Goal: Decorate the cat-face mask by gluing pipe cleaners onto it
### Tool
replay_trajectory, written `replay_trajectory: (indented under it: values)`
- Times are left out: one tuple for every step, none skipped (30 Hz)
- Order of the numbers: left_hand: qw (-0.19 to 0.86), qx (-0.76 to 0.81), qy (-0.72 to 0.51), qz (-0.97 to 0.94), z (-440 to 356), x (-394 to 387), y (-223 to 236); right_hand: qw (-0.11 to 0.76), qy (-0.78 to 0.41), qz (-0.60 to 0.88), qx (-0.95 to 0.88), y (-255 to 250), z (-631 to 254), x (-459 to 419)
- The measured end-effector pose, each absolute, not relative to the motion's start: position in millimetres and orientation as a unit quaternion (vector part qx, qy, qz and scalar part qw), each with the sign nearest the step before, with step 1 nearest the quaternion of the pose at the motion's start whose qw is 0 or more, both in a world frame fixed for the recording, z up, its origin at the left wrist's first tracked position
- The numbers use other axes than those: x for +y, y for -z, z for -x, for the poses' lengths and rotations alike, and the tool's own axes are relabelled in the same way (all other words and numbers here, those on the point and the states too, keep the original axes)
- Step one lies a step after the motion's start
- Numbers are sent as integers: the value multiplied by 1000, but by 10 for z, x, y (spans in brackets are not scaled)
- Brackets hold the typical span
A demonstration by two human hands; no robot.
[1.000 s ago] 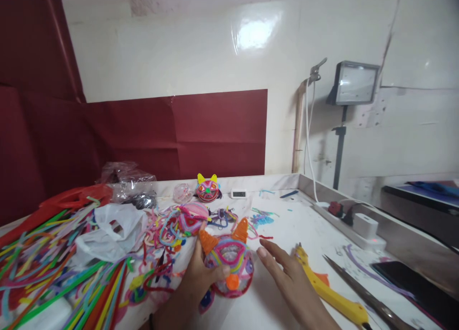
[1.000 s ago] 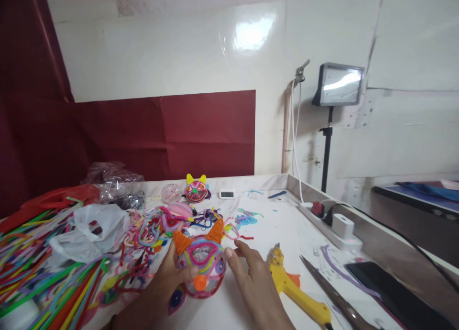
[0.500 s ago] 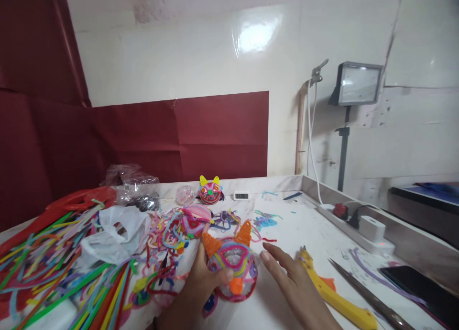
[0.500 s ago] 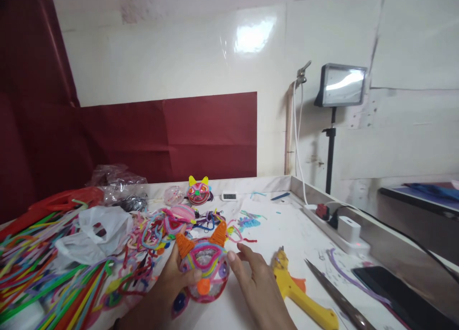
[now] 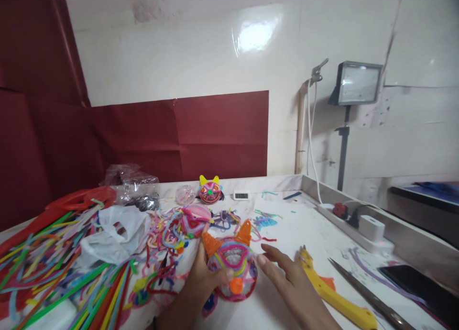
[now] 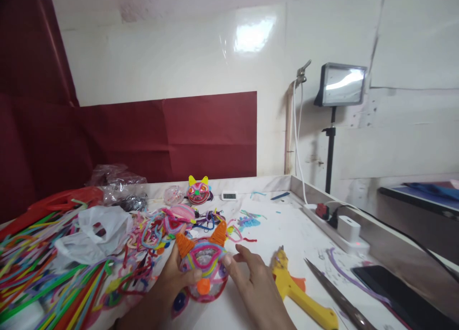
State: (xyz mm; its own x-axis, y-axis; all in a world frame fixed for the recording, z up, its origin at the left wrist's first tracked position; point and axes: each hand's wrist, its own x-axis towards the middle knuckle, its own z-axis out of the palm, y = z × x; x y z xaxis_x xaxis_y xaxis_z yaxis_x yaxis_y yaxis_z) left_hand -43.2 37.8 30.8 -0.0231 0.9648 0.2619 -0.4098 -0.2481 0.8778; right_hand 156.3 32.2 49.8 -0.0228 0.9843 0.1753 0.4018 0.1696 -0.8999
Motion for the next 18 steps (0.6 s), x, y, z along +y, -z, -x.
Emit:
replay_trajectory:
  values:
    - [530, 307, -648, -453, 434, 380, -303, 430, -332, 549, -635, -487, -1559, 321]
    - [530, 308, -648, -452, 437, 383, -296, 429, -322, 549, -641, -472, -1555, 320]
    - [533, 309, -645, -452, 442, 387, -288, 432, -304, 549, -648, -453, -1554, 320]
    - [536, 311, -642, -452, 449, 392, -280, 439, -277, 547, -656, -430, -1555, 319]
    - [539, 312, -638, -454, 456, 398, -271, 450, -244, 539, -668, -406, -1560, 320]
    - [540, 313, -633, -457, 463, 404, -263, 462, -206, 524, -685, -383, -1569, 321]
    - [539, 315, -630, -462, 471, 410, -256, 471, -165, 500, -708, -363, -1581, 322]
    - [535, 318, -628, -468, 477, 416, -250, 478, -123, 470, -732, -351, -1593, 322]
    - [529, 321, -625, -476, 481, 422, -243, 478, -84, 436, -758, -347, -1605, 321]
    - [521, 325, -623, -484, 484, 426, -237, 475, -49, 403, -781, -355, -1612, 318]
    - [512, 328, -623, -493, 485, 431, -231, 469, -21, 375, -799, -373, -1613, 312]
    - [504, 330, -623, -499, 484, 434, -224, 463, 1, 352, -813, -402, -1607, 306]
    - [497, 331, -624, -504, 482, 437, -217, 456, 13, 336, -824, -439, -1595, 299]
    - [490, 333, -627, -506, 480, 439, -210, 447, 19, 327, -832, -481, -1579, 295]
    - [484, 337, -629, -507, 478, 440, -205, 436, 18, 323, -840, -526, -1560, 294]
    - [480, 343, -629, -507, 477, 439, -202, 422, 12, 326, -846, -573, -1541, 297]
    - [481, 353, -625, -504, 477, 437, -201, 404, 3, 331, -853, -620, -1523, 304]
    - [482, 362, -618, -505, 478, 434, -203, 385, -7, 337, -859, -668, -1508, 315]
